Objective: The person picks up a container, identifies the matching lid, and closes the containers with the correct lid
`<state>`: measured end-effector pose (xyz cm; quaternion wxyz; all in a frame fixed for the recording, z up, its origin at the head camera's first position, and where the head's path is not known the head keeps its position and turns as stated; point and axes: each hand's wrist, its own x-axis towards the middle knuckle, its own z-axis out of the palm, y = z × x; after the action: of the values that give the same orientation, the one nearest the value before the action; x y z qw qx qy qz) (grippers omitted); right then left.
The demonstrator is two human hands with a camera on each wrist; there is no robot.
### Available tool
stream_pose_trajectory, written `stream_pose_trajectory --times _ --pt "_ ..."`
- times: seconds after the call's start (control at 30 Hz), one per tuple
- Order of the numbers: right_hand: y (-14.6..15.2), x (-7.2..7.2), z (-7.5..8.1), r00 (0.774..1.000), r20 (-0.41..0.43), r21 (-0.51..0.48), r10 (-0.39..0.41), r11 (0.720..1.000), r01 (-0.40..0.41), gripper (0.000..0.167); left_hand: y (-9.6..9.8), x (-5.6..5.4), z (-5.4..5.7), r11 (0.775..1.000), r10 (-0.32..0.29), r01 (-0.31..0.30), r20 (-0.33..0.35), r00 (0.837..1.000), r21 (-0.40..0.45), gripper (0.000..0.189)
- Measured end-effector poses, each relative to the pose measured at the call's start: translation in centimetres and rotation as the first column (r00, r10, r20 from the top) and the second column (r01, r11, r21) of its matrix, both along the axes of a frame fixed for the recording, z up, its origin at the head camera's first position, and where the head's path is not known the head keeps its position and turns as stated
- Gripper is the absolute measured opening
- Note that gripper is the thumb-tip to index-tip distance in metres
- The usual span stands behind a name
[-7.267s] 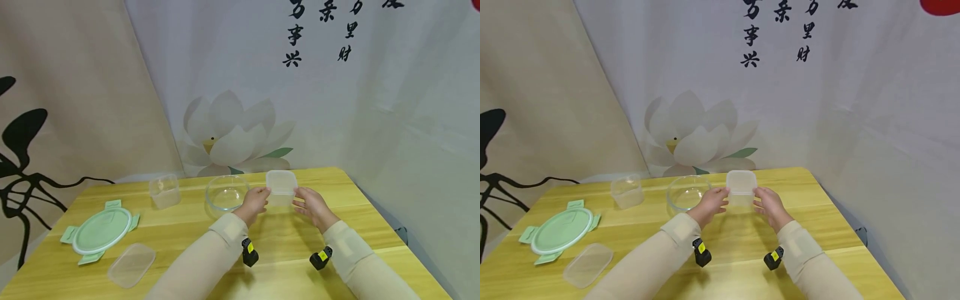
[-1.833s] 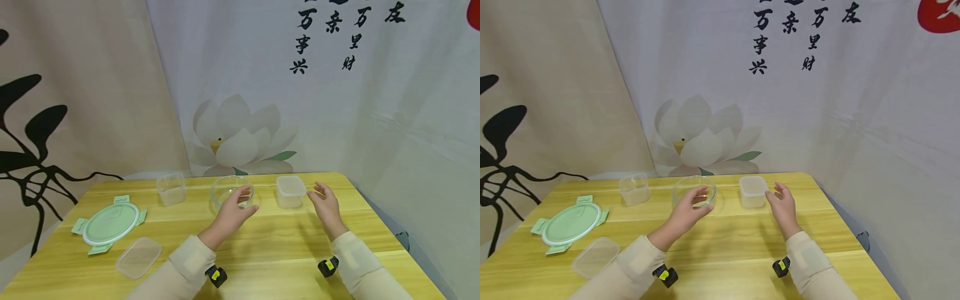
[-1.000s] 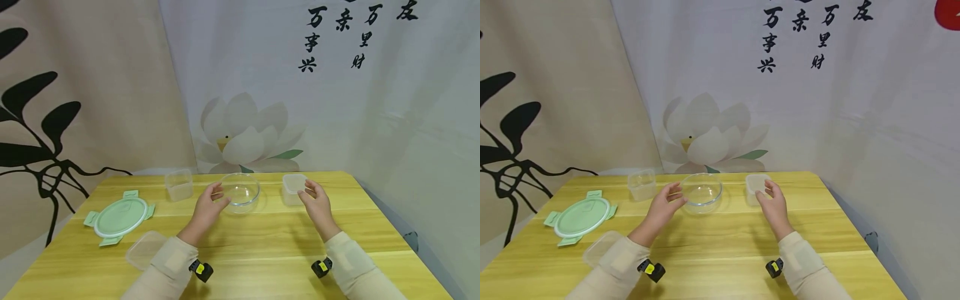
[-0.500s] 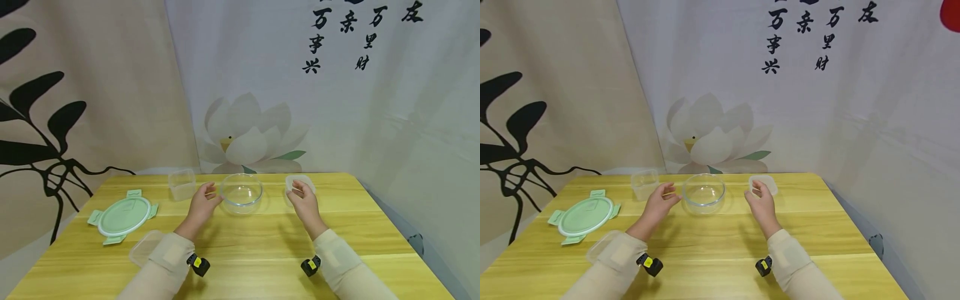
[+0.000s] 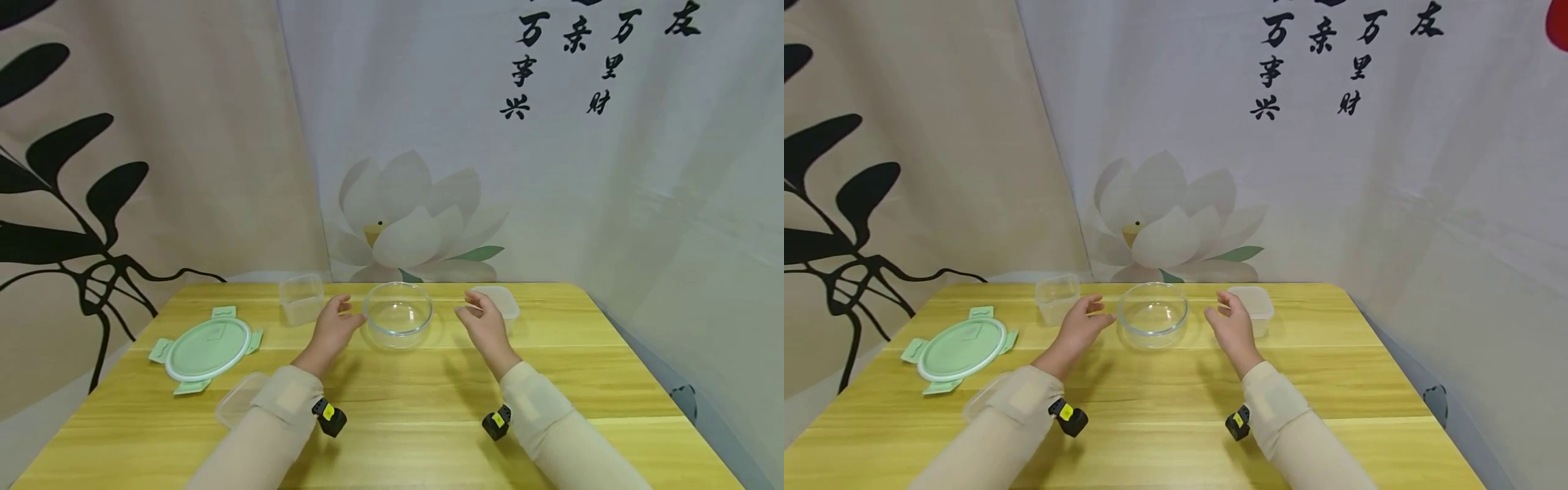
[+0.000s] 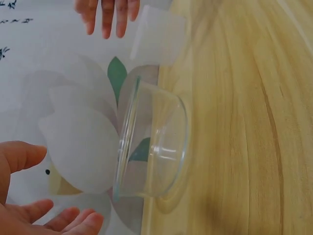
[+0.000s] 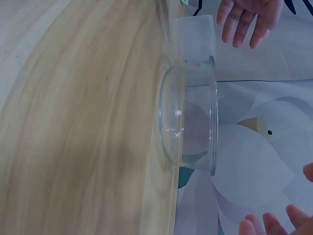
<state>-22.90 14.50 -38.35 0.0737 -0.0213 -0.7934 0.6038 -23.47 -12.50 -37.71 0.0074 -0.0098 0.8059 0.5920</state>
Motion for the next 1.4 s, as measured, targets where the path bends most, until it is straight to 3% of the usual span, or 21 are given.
stream_pose_trajectory --times 0.27,0.77,1.23,1.4 --pt "-0.8 -0.8 0.0 0.998 0.058 0.029 0.023 0.999 -0.025 0.055 1.0 -0.8 -0.1 0.998 -0.008 0.009 0.018 1.0 -0.056 0.065" --pt "-1.5 -2.1 -0.5 0.994 0.111 0.058 0.007 0.998 -0.013 0.054 1.3 -1.7 -1.0 0.999 -0.005 0.007 0.039 0.999 -0.037 0.062" --pt "-1.6 -3.2 -1.3 0.979 0.192 -0.03 0.062 0.998 -0.057 0.054 1.4 -2.6 -1.3 0.999 0.022 -0.019 0.083 0.996 -0.032 0.059" --pt "-1.4 -3.7 -1.8 0.963 0.251 -0.049 0.094 0.995 -0.084 0.056 1.2 -2.9 -1.5 0.999 0.034 -0.038 0.123 0.992 0.032 0.059"
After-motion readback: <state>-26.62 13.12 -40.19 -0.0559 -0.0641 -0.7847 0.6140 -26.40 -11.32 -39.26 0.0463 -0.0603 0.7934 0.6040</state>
